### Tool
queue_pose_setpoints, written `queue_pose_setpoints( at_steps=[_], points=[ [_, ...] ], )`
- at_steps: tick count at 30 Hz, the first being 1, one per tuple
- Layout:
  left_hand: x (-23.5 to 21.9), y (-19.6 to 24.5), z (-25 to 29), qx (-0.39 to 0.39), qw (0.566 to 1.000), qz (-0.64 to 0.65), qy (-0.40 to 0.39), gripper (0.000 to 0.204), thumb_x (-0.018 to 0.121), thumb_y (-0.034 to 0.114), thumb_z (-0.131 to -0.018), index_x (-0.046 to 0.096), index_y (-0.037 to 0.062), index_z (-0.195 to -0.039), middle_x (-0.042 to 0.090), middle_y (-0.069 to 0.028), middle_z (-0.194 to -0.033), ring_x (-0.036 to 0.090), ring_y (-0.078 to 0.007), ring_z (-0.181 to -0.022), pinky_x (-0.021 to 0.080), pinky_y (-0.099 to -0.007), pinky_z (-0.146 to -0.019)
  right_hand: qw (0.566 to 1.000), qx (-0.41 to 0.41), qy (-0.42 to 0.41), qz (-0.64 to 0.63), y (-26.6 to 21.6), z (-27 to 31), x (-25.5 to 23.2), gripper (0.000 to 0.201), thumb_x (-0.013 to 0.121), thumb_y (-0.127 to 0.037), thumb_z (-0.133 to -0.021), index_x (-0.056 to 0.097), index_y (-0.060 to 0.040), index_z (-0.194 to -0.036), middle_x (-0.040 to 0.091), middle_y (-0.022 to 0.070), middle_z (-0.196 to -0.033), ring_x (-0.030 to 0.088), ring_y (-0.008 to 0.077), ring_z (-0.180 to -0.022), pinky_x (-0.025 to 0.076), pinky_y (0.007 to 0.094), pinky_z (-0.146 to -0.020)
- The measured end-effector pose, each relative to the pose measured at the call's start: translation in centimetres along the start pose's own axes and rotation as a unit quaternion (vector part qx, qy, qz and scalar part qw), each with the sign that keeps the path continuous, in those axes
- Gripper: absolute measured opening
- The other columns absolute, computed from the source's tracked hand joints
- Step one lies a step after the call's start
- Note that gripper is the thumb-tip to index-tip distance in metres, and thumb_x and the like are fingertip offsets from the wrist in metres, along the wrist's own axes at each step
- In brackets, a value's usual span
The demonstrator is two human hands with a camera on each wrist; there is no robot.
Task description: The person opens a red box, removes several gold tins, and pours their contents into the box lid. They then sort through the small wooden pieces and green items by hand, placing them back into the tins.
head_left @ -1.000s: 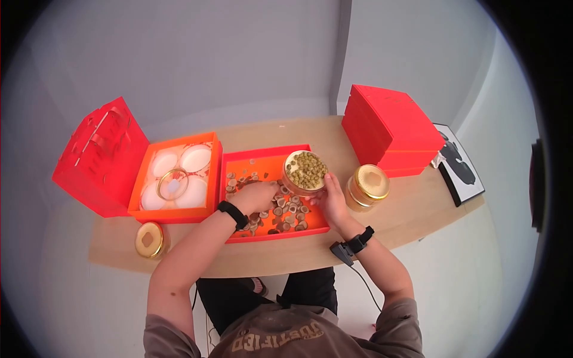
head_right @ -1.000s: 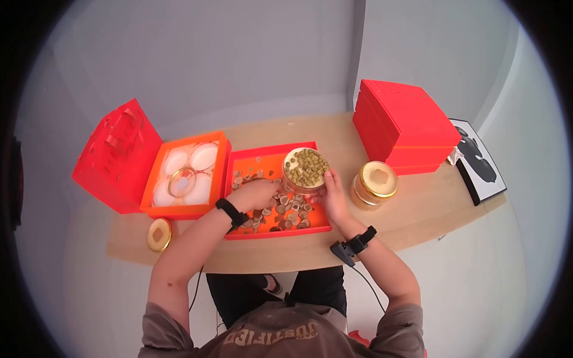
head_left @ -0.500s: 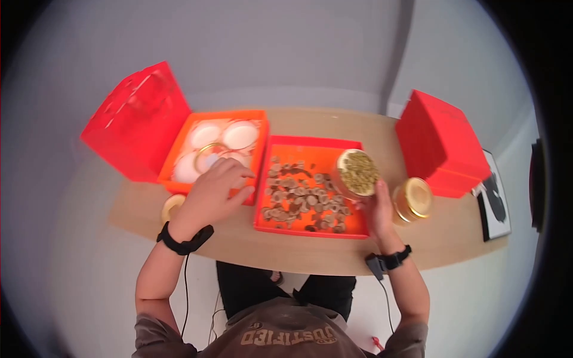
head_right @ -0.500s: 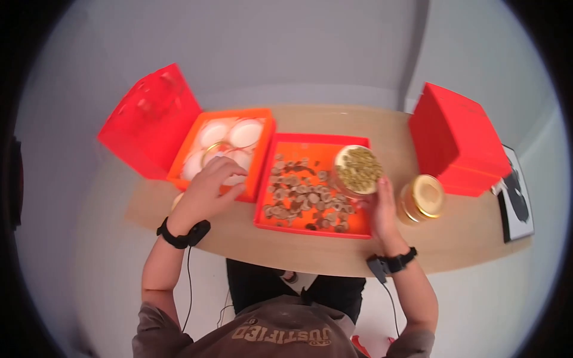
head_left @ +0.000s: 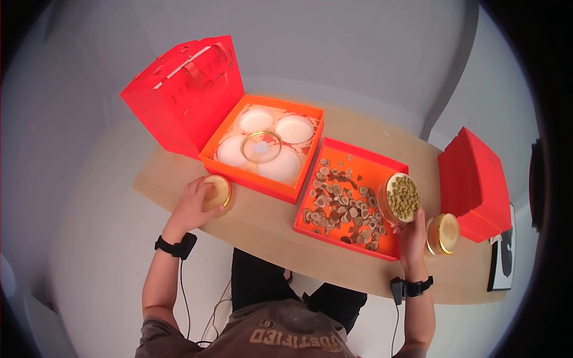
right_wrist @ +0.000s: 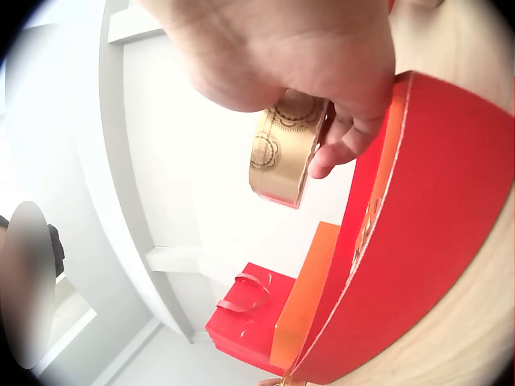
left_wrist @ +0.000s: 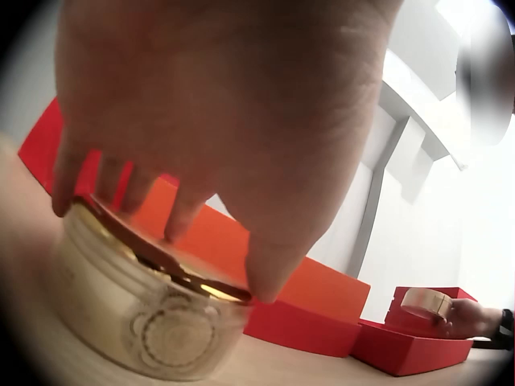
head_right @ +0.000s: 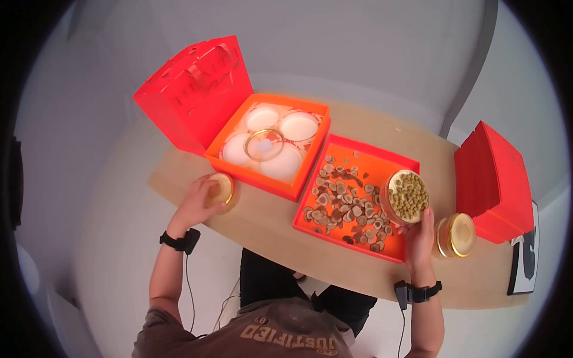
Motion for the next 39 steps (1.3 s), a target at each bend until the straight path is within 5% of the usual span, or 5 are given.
queue_pose_setpoints(
  at_steps=[12, 17, 23, 27, 39],
  points=[
    [-0.1, 8.8, -8.7, 0.163, 0.985, -0.056, 0.025, 0.056, 0.074, 0.038, -0.088, 0.061, 0.0049, -0.131, 0.054, -0.0231, -0.141, 0.049, -0.0408, -0.133, 0.044, -0.0472, -0.109, 1.0, 0.006, -0.011, 0.011, -0.4, 0.2, 0.2, 0.038, 0.042, -0.044, -0.111, 0.053, -0.0105, -0.124, 0.068, 0.0049, -0.104, 0.063, 0.0128, -0.079, 0.048, 0.0268, -0.067],
    [2.4, 9.8, -14.6, 0.076, 0.98, -0.124, -0.136, 0.064, 0.076, 0.036, -0.085, 0.057, 0.0073, -0.138, 0.054, -0.0214, -0.141, 0.051, -0.0397, -0.132, 0.045, -0.0473, -0.108, 1.0, -0.006, -0.019, -0.004, 0.0, -0.1, -0.1, 0.035, 0.042, -0.043, -0.111, 0.049, -0.0119, -0.125, 0.067, 0.0058, -0.105, 0.065, 0.0146, -0.079, 0.05, 0.0273, -0.066],
    [6.7, 7.1, -17.3, 0.175, 0.939, -0.21, -0.206, 0.063, 0.079, 0.029, -0.08, 0.056, 0.0072, -0.136, 0.061, -0.0188, -0.133, 0.06, -0.0359, -0.124, 0.051, -0.0473, -0.102, 1.0, 0.013, -0.006, -0.018, 0.9, -0.1, -0.7, 0.037, 0.043, -0.04, -0.111, 0.042, -0.0111, -0.134, 0.067, 0.0111, -0.108, 0.07, 0.0197, -0.079, 0.054, 0.0283, -0.064],
    [3.7, 10.2, -16.5, 0.062, 0.951, -0.17, -0.25, 0.048, 0.079, 0.023, -0.077, 0.062, 0.0101, -0.12, 0.064, -0.0148, -0.128, 0.061, -0.0329, -0.121, 0.053, -0.0461, -0.098, 1.0, 0.022, 0.001, -0.02, 1.8, -0.6, -1.2, 0.045, 0.043, -0.038, -0.111, 0.036, -0.0093, -0.145, 0.067, 0.0123, -0.109, 0.07, 0.0199, -0.078, 0.056, 0.0289, -0.064],
    [3.7, 9.0, -16.2, 0.178, 0.957, -0.206, -0.095, 0.016, 0.071, 0.02, -0.084, 0.066, 0.0111, -0.096, 0.067, -0.0105, -0.099, 0.067, -0.0296, -0.101, 0.055, -0.0451, -0.083, 0.998, 0.056, 0.021, -0.005, 0.4, 0.1, 0.1, 0.049, 0.039, -0.037, -0.112, 0.029, -0.0082, -0.151, 0.065, 0.012, -0.107, 0.068, 0.02, -0.079, 0.054, 0.0302, -0.067]
  ],
)
Point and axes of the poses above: each hand's wrist, its own z-axis away from the middle knuckle, its own x-axis out of the palm, y = z × x, the point moved 3 cm from there along -z, towards the middle knuckle
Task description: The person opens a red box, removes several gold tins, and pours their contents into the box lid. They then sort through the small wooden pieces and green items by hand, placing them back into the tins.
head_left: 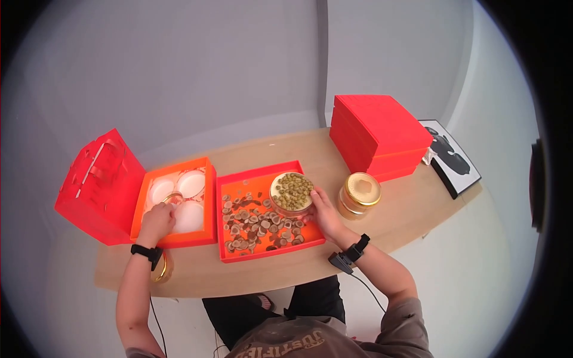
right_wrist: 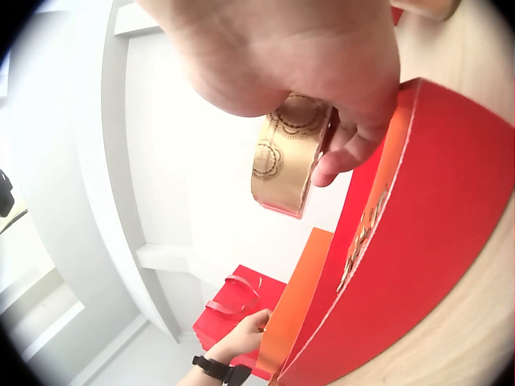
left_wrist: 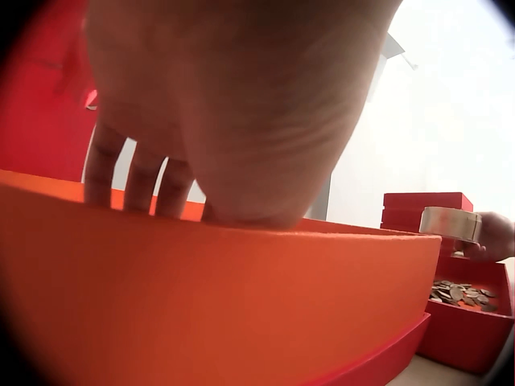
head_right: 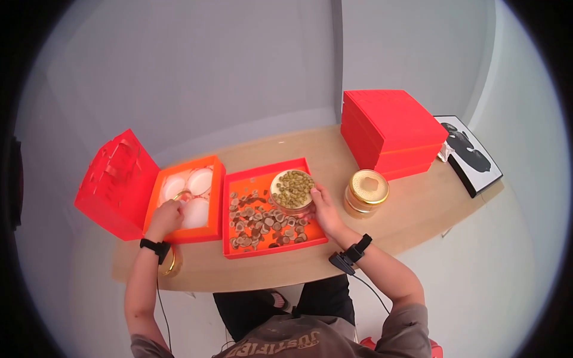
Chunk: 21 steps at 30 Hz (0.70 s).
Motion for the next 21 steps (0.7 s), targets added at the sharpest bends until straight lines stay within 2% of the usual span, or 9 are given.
queue_pose_setpoints(
  at_steps=[1, 2, 4, 8, 10, 12, 14, 18, 21],
  points=[
    [-0.5, 0.0, 0.0, -0.002, 0.997, 0.018, 0.079, 0.014, 0.069, 0.02, -0.087, 0.065, 0.0103, -0.096, 0.069, -0.0109, -0.095, 0.069, -0.0303, -0.095, 0.055, -0.0446, -0.08, 1.0, 0.0, -0.007, 0.005, -0.1, 0.0, 0.1, 0.049, 0.039, -0.037, -0.112, 0.029, -0.0086, -0.151, 0.066, 0.0116, -0.106, 0.068, 0.0197, -0.078, 0.054, 0.0301, -0.067],
    [-1.3, 0.5, 0.0, 0.002, 0.997, 0.015, 0.077, 0.014, 0.069, 0.02, -0.087, 0.065, 0.0103, -0.096, 0.069, -0.0109, -0.095, 0.069, -0.0303, -0.095, 0.055, -0.0446, -0.08, 1.0, 0.0, -0.014, 0.009, -0.2, 0.1, 0.1, 0.049, 0.039, -0.037, -0.112, 0.029, -0.0091, -0.151, 0.066, 0.0113, -0.105, 0.068, 0.0194, -0.078, 0.054, 0.0301, -0.068],
    [-4.0, 0.9, 0.9, -0.099, 0.982, 0.068, 0.149, 0.015, 0.067, 0.02, -0.092, 0.064, 0.0073, -0.099, 0.07, -0.0126, -0.096, 0.069, -0.0319, -0.086, 0.055, -0.0414, -0.078, 1.0, -0.001, -0.014, 0.001, -0.1, 0.0, 0.1, 0.051, 0.039, -0.038, -0.112, 0.028, -0.0079, -0.152, 0.065, 0.0123, -0.104, 0.068, 0.0185, -0.076, 0.054, 0.0286, -0.065],
    [-6.4, 1.0, 2.0, -0.099, 0.946, 0.144, 0.274, 0.018, 0.061, 0.02, -0.1, 0.061, 0.0043, -0.108, 0.072, -0.0117, -0.099, 0.07, -0.0279, -0.082, 0.055, -0.0377, -0.077, 1.0, 0.0, -0.005, 0.004, -0.2, 0.0, 0.5, 0.053, 0.039, -0.039, -0.112, 0.027, -0.008, -0.153, 0.065, 0.0124, -0.1, 0.068, 0.0172, -0.073, 0.054, 0.0276, -0.062],
    [-6.9, 1.9, 2.3, -0.02, 0.819, 0.469, 0.33, 0.02, 0.056, 0.018, -0.106, 0.057, 0.003, -0.119, 0.071, -0.0104, -0.099, 0.069, -0.0208, -0.083, 0.055, -0.0341, -0.076, 1.0, -0.002, -0.024, 0.004, -0.4, 0.0, 1.1, 0.052, 0.039, -0.039, -0.112, 0.028, -0.0087, -0.153, 0.065, 0.0118, -0.099, 0.068, 0.0171, -0.073, 0.054, 0.0279, -0.062],
    [-8.3, 5.4, 3.0, -0.034, 0.78, 0.547, 0.303, 0.025, 0.053, 0.018, -0.108, 0.053, 0.0026, -0.127, 0.07, -0.0095, -0.1, 0.068, -0.0161, -0.085, 0.055, -0.0311, -0.075, 0.999, -0.002, -0.046, 0.008, -0.8, 0.3, 2.1, 0.052, 0.039, -0.039, -0.112, 0.028, -0.0094, -0.153, 0.065, 0.0111, -0.097, 0.068, 0.017, -0.072, 0.054, 0.0281, -0.062],
    [-8.2, 10.1, 3.5, -0.064, 0.662, 0.728, 0.166, 0.023, 0.054, 0.019, -0.108, 0.055, 0.0044, -0.126, 0.069, -0.0083, -0.103, 0.067, -0.0137, -0.09, 0.054, -0.0274, -0.076, 0.998, 0.015, -0.066, 0.015, -1.1, 1.0, 3.8, 0.051, 0.04, -0.04, -0.112, 0.029, -0.01, -0.153, 0.066, 0.0104, -0.096, 0.068, 0.0162, -0.073, 0.054, 0.0273, -0.061],
    [-5.3, 15.9, 2.8, -0.058, 0.578, 0.814, -0.006, 0.03, 0.055, 0.021, -0.108, 0.053, 0.0038, -0.133, 0.069, -0.0063, -0.103, 0.068, -0.0133, -0.086, 0.053, -0.0274, -0.074, 0.996, 0.037, -0.074, 0.04, -0.5, 2.2, 6.3, 0.052, 0.04, -0.04, -0.112, 0.03, -0.0107, -0.154, 0.067, 0.0101, -0.098, 0.069, 0.0152, -0.074, 0.053, 0.0258, -0.062],
    [-3.3, 17.6, 2.0, -0.062, 0.538, 0.837, -0.077, 0.02, 0.054, 0.021, -0.108, 0.059, 0.0061, -0.12, 0.068, -0.0018, -0.096, 0.068, -0.0114, -0.083, 0.051, -0.0262, -0.07, 0.994, 0.047, -0.092, 0.035, 0.2, 2.7, 7.0, 0.056, 0.041, -0.042, -0.111, 0.027, -0.0137, -0.158, 0.067, 0.0084, -0.1, 0.069, 0.0138, -0.075, 0.053, 0.0245, -0.063]
  ],
)
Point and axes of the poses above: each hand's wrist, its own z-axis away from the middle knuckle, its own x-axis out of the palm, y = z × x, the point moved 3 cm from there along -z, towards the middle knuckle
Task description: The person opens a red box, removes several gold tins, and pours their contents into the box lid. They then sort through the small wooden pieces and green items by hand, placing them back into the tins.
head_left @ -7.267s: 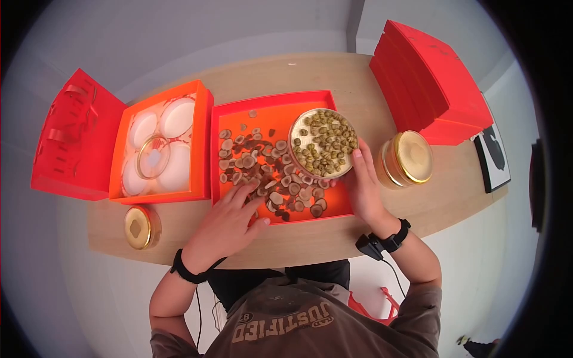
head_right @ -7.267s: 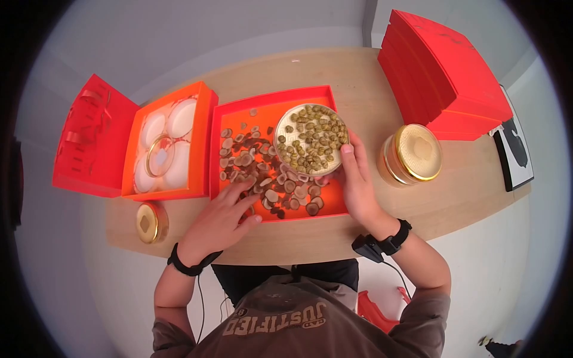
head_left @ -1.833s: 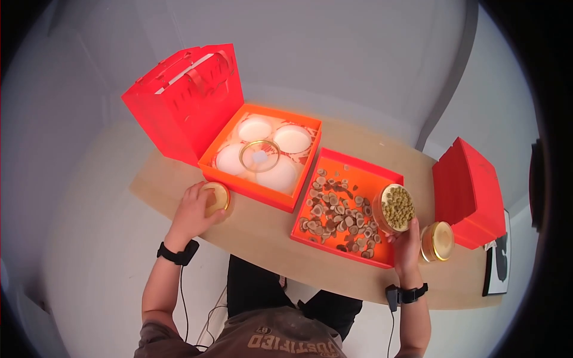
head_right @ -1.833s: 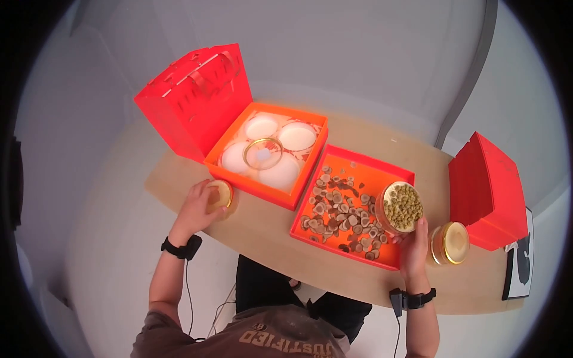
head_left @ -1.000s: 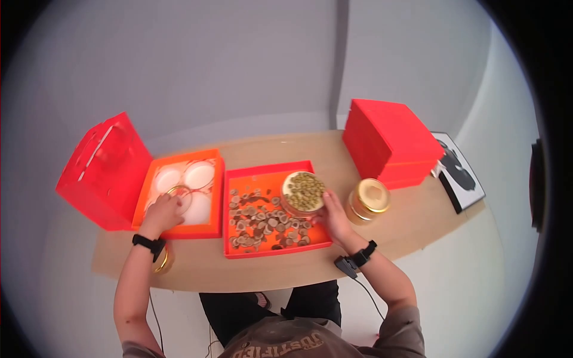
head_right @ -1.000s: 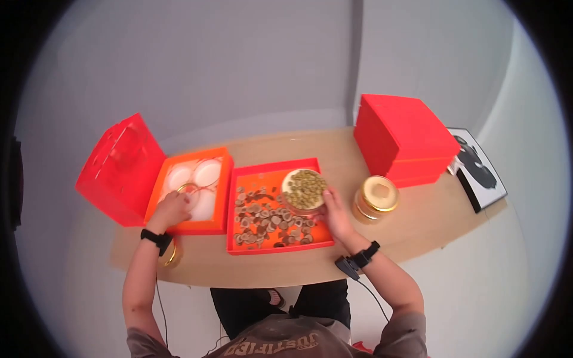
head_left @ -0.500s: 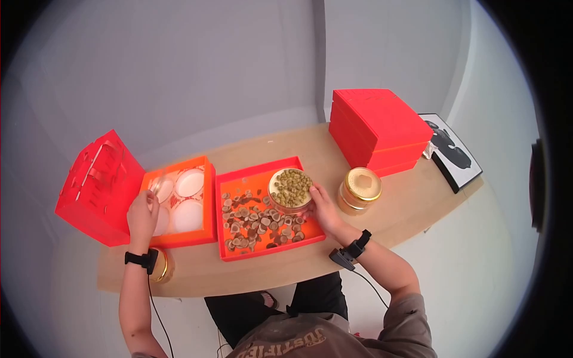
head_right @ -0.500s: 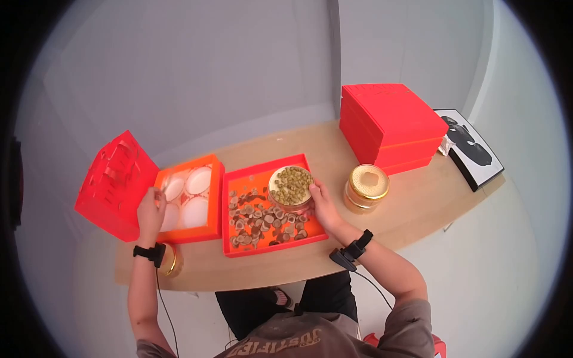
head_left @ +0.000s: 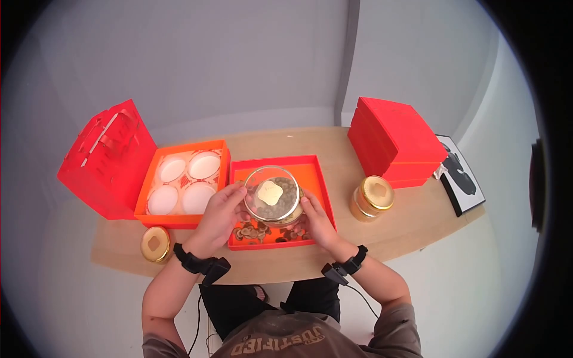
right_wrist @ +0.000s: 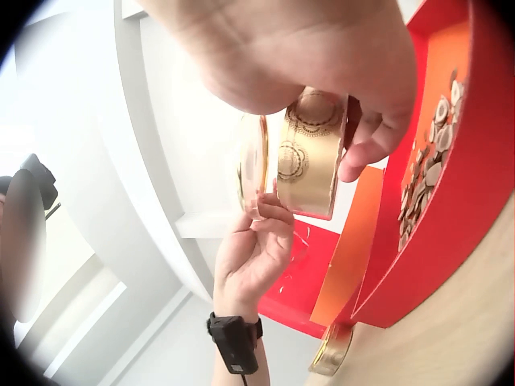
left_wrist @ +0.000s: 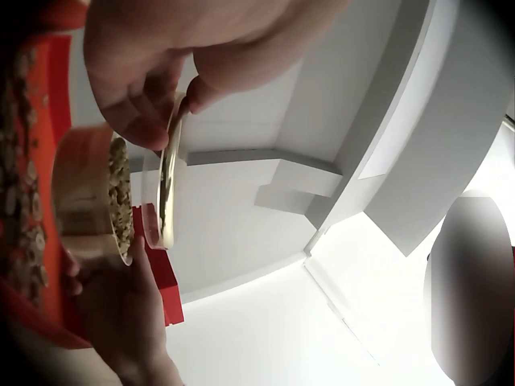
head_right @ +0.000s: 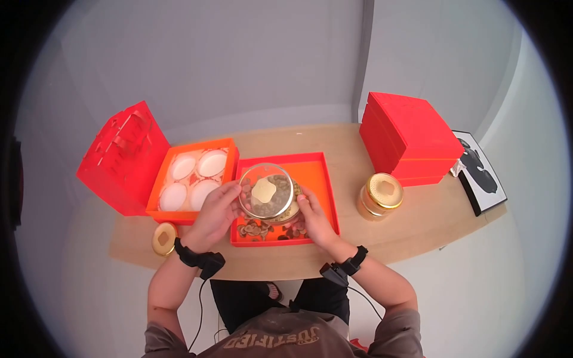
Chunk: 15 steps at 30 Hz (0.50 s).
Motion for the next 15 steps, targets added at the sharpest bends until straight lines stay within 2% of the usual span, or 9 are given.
queue_pose_setpoints(
  at_steps=[3, 8, 10, 11, 13, 15],
  points=[
    [0.9, -0.3, 0.0, -0.029, 0.999, -0.023, 0.007, 0.018, 0.054, 0.022, -0.108, 0.061, 0.0061, -0.112, 0.066, -0.0006, -0.092, 0.067, -0.0106, -0.081, 0.051, -0.0261, -0.071, 1.0, 0.017, 0.006, 0.019, -0.2, 0.8, 0.5, 0.051, 0.035, -0.039, -0.113, 0.027, -0.0127, -0.156, 0.065, 0.0091, -0.103, 0.068, 0.0154, -0.081, 0.054, 0.0274, -0.068],
    [0.4, -1.2, -0.5, -0.033, 0.998, -0.044, 0.004, 0.024, 0.055, 0.022, -0.107, 0.063, 0.0032, -0.119, 0.067, -0.0001, -0.093, 0.066, -0.0093, -0.079, 0.051, -0.0253, -0.066, 0.999, 0.04, 0.023, -0.005, 0.1, 1.1, 0.6, 0.051, 0.034, -0.041, -0.113, 0.029, -0.0132, -0.156, 0.064, 0.0078, -0.103, 0.066, 0.0153, -0.081, 0.054, 0.0275, -0.069],
    [0.5, -1.4, -0.5, -0.022, 0.995, -0.07, 0.06, 0.026, 0.056, 0.023, -0.107, 0.064, 0.0028, -0.12, 0.066, 0.0011, -0.093, 0.065, -0.0073, -0.077, 0.051, -0.024, -0.064, 0.999, 0.027, 0.021, -0.026, 0.4, 0.9, 0.6, 0.054, 0.037, -0.044, -0.112, 0.028, -0.0162, -0.158, 0.066, 0.0057, -0.095, 0.067, 0.0127, -0.075, 0.051, 0.0243, -0.065],
    [0.3, -1.8, -0.6, -0.022, 0.995, -0.071, 0.061, 0.026, 0.056, 0.023, -0.107, 0.064, 0.0028, -0.12, 0.066, 0.0011, -0.093, 0.065, -0.0073, -0.077, 0.051, -0.024, -0.064, 0.999, 0.028, 0.02, -0.026, 0.3, 0.9, 0.7, 0.054, 0.037, -0.044, -0.112, 0.028, -0.0162, -0.158, 0.066, 0.0057, -0.095, 0.067, 0.0127, -0.075, 0.051, 0.0243, -0.065],
    [-0.2, -2.2, -1.0, 0.007, 0.985, -0.148, 0.092, 0.026, 0.058, 0.026, -0.106, 0.065, 0.0035, -0.117, 0.065, 0.0015, -0.094, 0.062, -0.0053, -0.077, 0.05, -0.0226, -0.065, 0.999, 0.033, 0.01, -0.012, -0.1, 1.1, 0.9, 0.052, 0.034, -0.043, -0.113, 0.03, -0.014, -0.156, 0.064, 0.0073, -0.104, 0.067, 0.0154, -0.081, 0.053, 0.0272, -0.069],
    [-0.3, -2.5, -1.0, 0.005, 0.984, -0.144, 0.108, 0.026, 0.059, 0.027, -0.106, 0.065, 0.0042, -0.117, 0.065, 0.0015, -0.095, 0.062, -0.0051, -0.078, 0.05, -0.0219, -0.065, 0.999, 0.035, 0.011, -0.008, -0.3, 1.2, 1.2, 0.052, 0.034, -0.043, -0.113, 0.03, -0.0141, -0.156, 0.065, 0.0075, -0.105, 0.067, 0.0157, -0.081, 0.052, 0.0272, -0.069]
  ],
)
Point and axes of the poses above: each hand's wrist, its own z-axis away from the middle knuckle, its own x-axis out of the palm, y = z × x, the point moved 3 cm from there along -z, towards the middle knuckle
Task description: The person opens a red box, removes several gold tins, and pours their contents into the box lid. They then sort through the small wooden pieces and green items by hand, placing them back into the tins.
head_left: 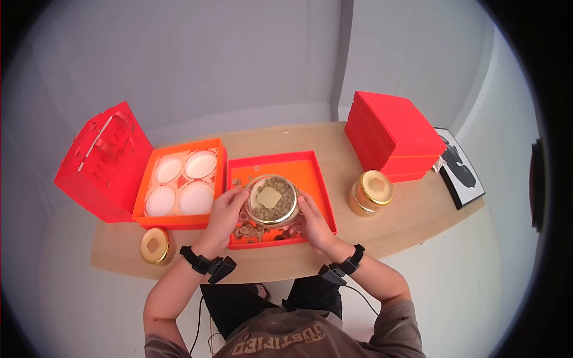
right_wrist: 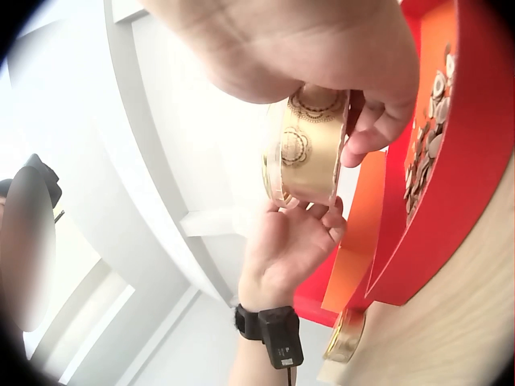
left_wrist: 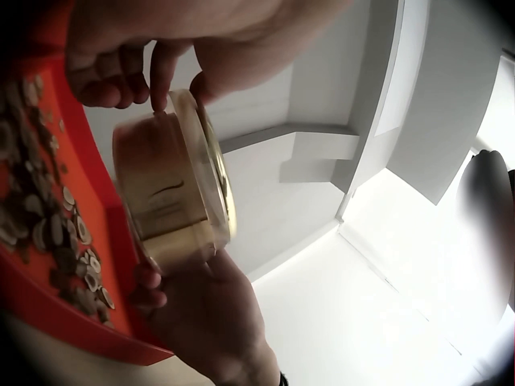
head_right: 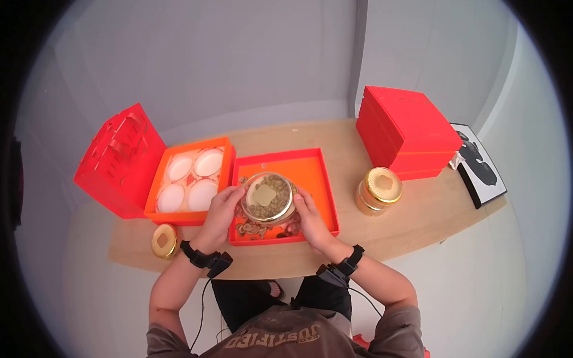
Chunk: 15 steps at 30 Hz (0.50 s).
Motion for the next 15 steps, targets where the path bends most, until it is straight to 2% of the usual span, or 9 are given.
queue_pose_setpoints(
  at_steps=[2, 4, 5, 7, 11, 14, 15],
  points=[
    [0.0, -0.6, -0.2, -0.004, 1.0, 0.004, 0.015, 0.027, 0.059, 0.028, -0.105, 0.065, 0.0049, -0.117, 0.065, 0.0015, -0.096, 0.061, -0.0049, -0.078, 0.049, -0.0213, -0.065, 1.0, 0.0, 0.002, 0.006, 0.2, 0.0, 0.2, 0.052, 0.034, -0.044, -0.113, 0.029, -0.0142, -0.156, 0.066, 0.0077, -0.105, 0.068, 0.016, -0.081, 0.052, 0.0272, -0.069],
    [0.1, -1.4, -0.5, 0.0, 0.999, 0.027, 0.02, 0.03, 0.058, 0.03, -0.106, 0.059, 0.0046, -0.121, 0.063, -0.0022, -0.108, 0.063, -0.007, -0.091, 0.053, -0.0241, -0.071, 1.0, -0.001, 0.006, 0.005, 0.3, -0.1, 0.3, 0.053, 0.033, -0.043, -0.113, 0.029, -0.0143, -0.156, 0.067, 0.0079, -0.105, 0.068, 0.0165, -0.081, 0.051, 0.0274, -0.069],
    [0.4, -1.5, -0.3, 0.0, 0.999, 0.027, 0.02, 0.03, 0.058, 0.03, -0.106, 0.059, 0.0046, -0.121, 0.063, -0.0022, -0.108, 0.063, -0.007, -0.091, 0.053, -0.0241, -0.071, 1.0, -0.001, 0.006, 0.005, 0.3, -0.2, 0.3, 0.053, 0.033, -0.043, -0.113, 0.029, -0.0143, -0.156, 0.067, 0.0079, -0.105, 0.068, 0.0165, -0.081, 0.051, 0.0274, -0.069],
    [1.2, -1.5, 0.1, -0.022, 0.995, 0.098, 0.014, 0.027, 0.054, 0.029, -0.107, 0.054, 0.0079, -0.123, 0.062, -0.0039, -0.115, 0.064, -0.0129, -0.105, 0.055, -0.0294, -0.088, 1.0, -0.001, 0.005, -0.002, 0.3, -0.2, 0.5, 0.052, 0.033, -0.043, -0.113, 0.028, -0.0143, -0.157, 0.067, 0.0078, -0.104, 0.068, 0.0161, -0.08, 0.051, 0.0271, -0.068],
    [1.5, -2.9, -0.1, -0.018, 0.989, 0.146, 0.0, 0.032, 0.055, 0.031, -0.107, 0.048, 0.0075, -0.128, 0.057, -0.0069, -0.123, 0.061, -0.0157, -0.113, 0.055, -0.0314, -0.091, 1.0, 0.002, 0.01, 0.0, 0.5, -0.2, 0.8, 0.053, 0.033, -0.043, -0.113, 0.028, -0.014, -0.157, 0.067, 0.0073, -0.103, 0.068, 0.0156, -0.079, 0.051, 0.0266, -0.068],
    [1.4, -3.6, -0.3, 0.004, 0.99, 0.141, 0.012, 0.036, 0.056, 0.031, -0.107, 0.046, 0.0064, -0.132, 0.056, -0.0089, -0.126, 0.058, -0.0175, -0.12, 0.053, -0.0328, -0.096, 1.0, 0.003, 0.003, 0.005, 0.8, -0.2, 1.0, 0.054, 0.033, -0.044, -0.113, 0.028, -0.0135, -0.157, 0.066, 0.0067, -0.103, 0.067, 0.0146, -0.079, 0.051, 0.0263, -0.067],
    [1.5, -3.4, -0.2, 0.004, 0.993, 0.12, 0.013, 0.045, 0.056, 0.031, -0.107, 0.041, 0.0025, -0.138, 0.05, -0.0125, -0.137, 0.051, -0.0195, -0.129, 0.045, -0.034, -0.105, 1.0, -0.004, -0.004, 0.008, 0.7, -0.1, 1.2, 0.056, 0.034, -0.045, -0.112, 0.028, -0.0139, -0.158, 0.066, 0.0063, -0.103, 0.065, 0.0143, -0.078, 0.051, 0.0262, -0.067]
  ],
)
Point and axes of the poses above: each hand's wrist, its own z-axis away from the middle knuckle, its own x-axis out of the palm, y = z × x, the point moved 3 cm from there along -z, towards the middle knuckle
